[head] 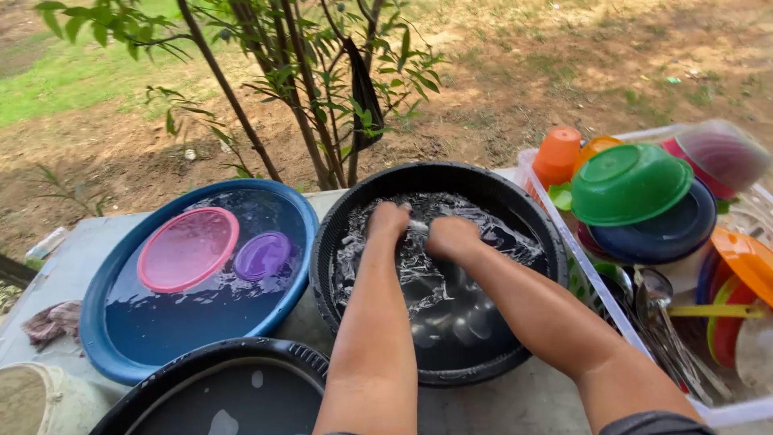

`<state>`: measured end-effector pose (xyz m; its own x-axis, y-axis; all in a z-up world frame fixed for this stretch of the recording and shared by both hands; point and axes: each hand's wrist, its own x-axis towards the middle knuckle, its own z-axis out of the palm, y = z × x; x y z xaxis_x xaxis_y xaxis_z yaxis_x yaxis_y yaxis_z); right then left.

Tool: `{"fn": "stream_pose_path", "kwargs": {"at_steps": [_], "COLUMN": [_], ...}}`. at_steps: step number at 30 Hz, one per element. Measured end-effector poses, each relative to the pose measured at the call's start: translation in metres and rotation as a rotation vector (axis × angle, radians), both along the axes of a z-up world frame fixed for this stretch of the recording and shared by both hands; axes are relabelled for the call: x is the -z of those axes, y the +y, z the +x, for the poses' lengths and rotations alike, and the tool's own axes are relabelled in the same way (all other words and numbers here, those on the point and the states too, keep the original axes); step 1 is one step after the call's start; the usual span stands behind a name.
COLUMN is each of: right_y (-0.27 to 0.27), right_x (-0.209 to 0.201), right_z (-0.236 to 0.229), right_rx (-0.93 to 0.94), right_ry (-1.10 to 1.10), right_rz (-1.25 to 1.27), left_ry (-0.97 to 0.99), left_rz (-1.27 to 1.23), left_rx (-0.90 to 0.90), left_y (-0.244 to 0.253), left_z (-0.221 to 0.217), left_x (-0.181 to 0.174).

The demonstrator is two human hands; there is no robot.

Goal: The person is washing spoons and utensils in a basin of soapy water and placing them into a drying rack.

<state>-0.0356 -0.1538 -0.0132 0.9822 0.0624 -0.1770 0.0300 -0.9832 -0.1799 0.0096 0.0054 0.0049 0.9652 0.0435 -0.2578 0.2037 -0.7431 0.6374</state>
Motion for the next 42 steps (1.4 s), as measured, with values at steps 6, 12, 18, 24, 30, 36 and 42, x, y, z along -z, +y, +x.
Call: {"fn": "stream_pose_path", "kwargs": {"at_steps": [6,12,18,24,30,36,42], "right_y": [0.004,-0.09,-0.165,-0.25,-0.184,-0.092,-0.005], "right_x": [-0.045,-0.085,-0.185,-0.098,-0.157,-0.15,-0.038], "right_z": [-0.032,-0.082,-0.205,-0.228,-0.234,-0.191,-0.069], "right_rx": [0.147,-0.023,0.321,0.533,0.649,0.154,-0.237], "right_ry": [-0.004,-0.525,-0.088,0.035,0.229,-0.064,-0.001], "right_rz": [-0.058,-0.378,-0.164,-0.241,-0.361,-0.302,-0.375], "left_ry": [-0.139,-0.077,-0.012,0.075,0.127,-0.028,0.03], "left_rz": [0.021,0.078,0.04,-0.012,-0.019,-0.005,0.1], "left_rx": [-0.063,-0.052,-0.013,-0.045,-0.005,0.029,0.109], "left_y": [0.006,0.005,-0.004,-0.009,-0.008,-0.006,-0.011], "left_z": [0.022,0.024,0.014,-0.031,-0.024,-0.015,-0.016], "left_x": [0.029,0.028,0.015,-0.047,-0.041,-0.012,-0.01]}}
